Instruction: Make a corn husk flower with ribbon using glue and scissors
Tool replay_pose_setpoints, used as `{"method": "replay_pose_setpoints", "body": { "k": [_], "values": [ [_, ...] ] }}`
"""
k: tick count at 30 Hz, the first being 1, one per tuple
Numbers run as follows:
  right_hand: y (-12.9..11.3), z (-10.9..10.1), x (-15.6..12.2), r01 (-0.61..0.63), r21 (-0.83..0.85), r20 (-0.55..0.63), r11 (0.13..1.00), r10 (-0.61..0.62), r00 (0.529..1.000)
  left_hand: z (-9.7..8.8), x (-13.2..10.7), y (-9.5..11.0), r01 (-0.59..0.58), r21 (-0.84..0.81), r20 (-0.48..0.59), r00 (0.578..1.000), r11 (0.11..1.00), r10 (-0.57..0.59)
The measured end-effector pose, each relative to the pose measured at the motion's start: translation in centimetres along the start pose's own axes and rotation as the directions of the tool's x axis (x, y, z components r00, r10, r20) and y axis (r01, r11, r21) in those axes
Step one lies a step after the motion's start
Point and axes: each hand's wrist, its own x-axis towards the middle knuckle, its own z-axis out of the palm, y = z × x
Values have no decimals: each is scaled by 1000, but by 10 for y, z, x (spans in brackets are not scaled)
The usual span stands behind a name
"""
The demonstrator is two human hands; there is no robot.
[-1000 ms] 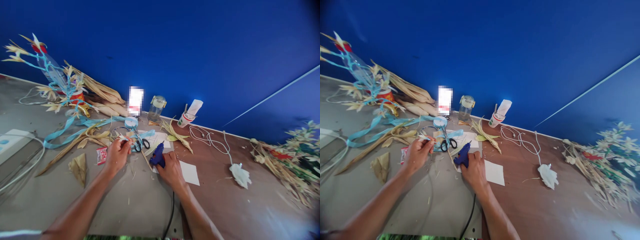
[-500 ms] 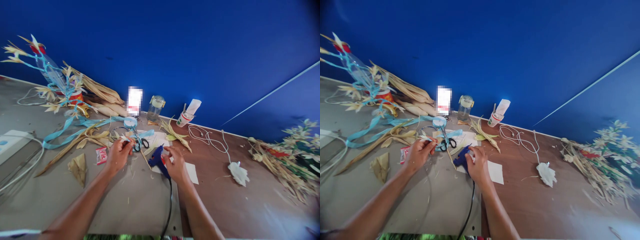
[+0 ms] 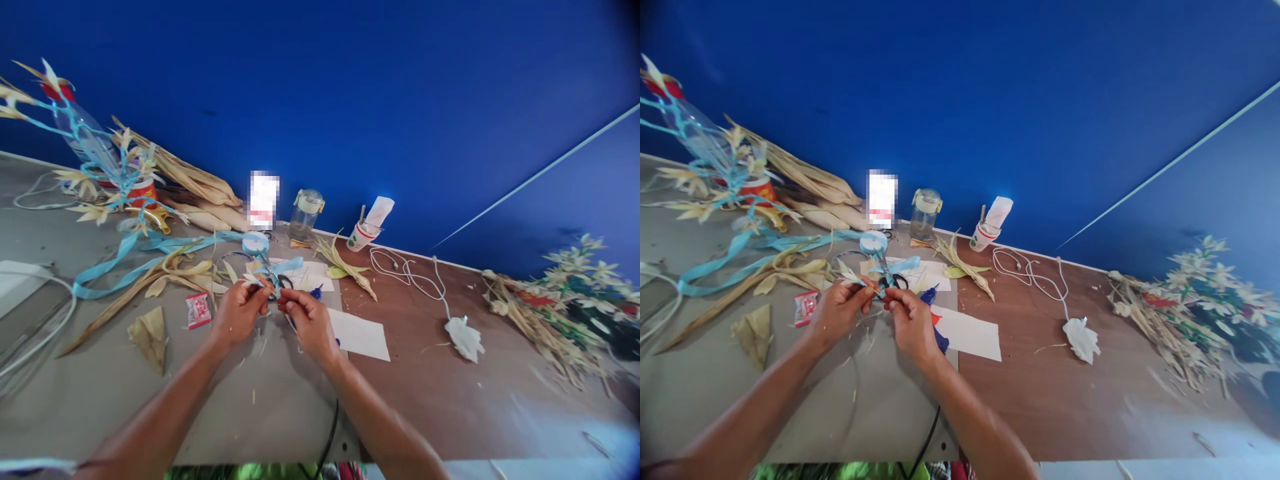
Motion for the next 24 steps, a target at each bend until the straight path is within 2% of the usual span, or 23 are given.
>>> {"method": "replay_pose_setpoints", "body": {
  "k": [4, 8, 11, 15, 18, 21, 24],
  "values": [
    [1, 3, -2, 60, 6, -33, 998, -60, 998, 0, 0, -3, -12, 3, 7, 1000, 1000, 12],
    [3, 3, -4, 198, -122, -30, 973, -203, 979, 0, 1, -4, -16, 2, 4, 1000, 1000, 16],
    [6, 1, -4, 321, -230, -15, 919, -333, 943, 2, 1, -2, 6, 2, -9, 1000, 1000, -6],
    [11, -2, -6, 462, -359, 58, 811, -474, 878, 4, 1, 2, 34, -15, -44, 998, 999, -35],
    [13, -3, -7, 553, -461, 119, 694, -569, 814, 5, 0, 1, 53, -6, -56, 997, 999, -53],
    [14, -4, -7, 593, -559, 167, 579, -622, 765, 4, 0, 0, 70, 0, -62, 996, 998, -70],
    [13, -6, -7, 601, -633, 215, 488, -635, 742, 4, 0, 0, 80, 4, -63, 995, 997, -79]
  ]
}}
